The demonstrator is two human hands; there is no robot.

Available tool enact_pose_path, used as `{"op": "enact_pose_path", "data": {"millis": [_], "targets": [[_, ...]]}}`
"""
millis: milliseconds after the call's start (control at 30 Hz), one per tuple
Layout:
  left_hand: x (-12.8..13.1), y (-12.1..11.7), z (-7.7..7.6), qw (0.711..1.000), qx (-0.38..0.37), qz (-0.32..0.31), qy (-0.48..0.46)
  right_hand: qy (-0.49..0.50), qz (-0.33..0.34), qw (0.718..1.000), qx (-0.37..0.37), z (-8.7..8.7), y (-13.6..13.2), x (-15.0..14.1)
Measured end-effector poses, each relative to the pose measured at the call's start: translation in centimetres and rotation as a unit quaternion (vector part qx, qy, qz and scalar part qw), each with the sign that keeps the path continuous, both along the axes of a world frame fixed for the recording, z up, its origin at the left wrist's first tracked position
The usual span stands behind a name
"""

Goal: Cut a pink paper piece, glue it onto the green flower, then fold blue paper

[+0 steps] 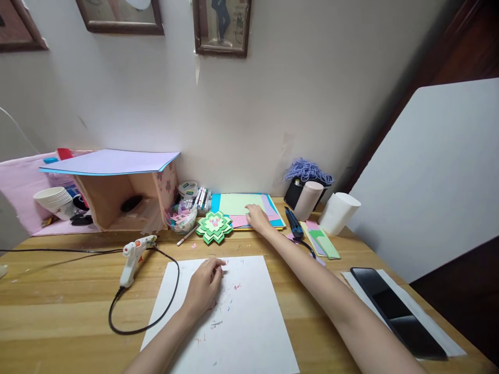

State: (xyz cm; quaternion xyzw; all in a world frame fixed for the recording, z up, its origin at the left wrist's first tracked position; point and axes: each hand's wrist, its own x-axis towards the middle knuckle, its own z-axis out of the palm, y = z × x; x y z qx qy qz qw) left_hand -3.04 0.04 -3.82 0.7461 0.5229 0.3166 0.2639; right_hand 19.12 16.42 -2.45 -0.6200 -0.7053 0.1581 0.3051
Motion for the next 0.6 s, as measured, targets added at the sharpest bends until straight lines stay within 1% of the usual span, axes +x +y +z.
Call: {"op": "enact_pose_path", "data": {"millis": [167, 300, 433, 533, 600], "targets": [[0.0, 0.0, 0.1, 1.000, -0.005, 0.004, -0.006, -0.152, 0.006, 0.988, -0.010, 0.2, 0.5, 3.6], [0.0, 0.0, 0.1, 1.000, -0.021, 0.008, -0.010, -0.231, -0.007, 0.973, -0.012, 0.2, 0.8, 5.1], [0.0, 0.1, 0.1, 0.999, -0.031, 0.010, -0.012, -0.271, -0.056, 0.961, 0.008, 0.6, 1.6, 5.9], [0.0, 0.1, 0.1, 0.999, -0.031, 0.007, -0.012, -0.282, -0.103, 0.953, 0.035, 1.5, 2.3, 6.8], [0.0, 0.1, 0.1, 0.999, -0.030, 0.006, -0.010, -0.287, -0.120, 0.949, 0.057, 2.3, 2.6, 7.5]]}}
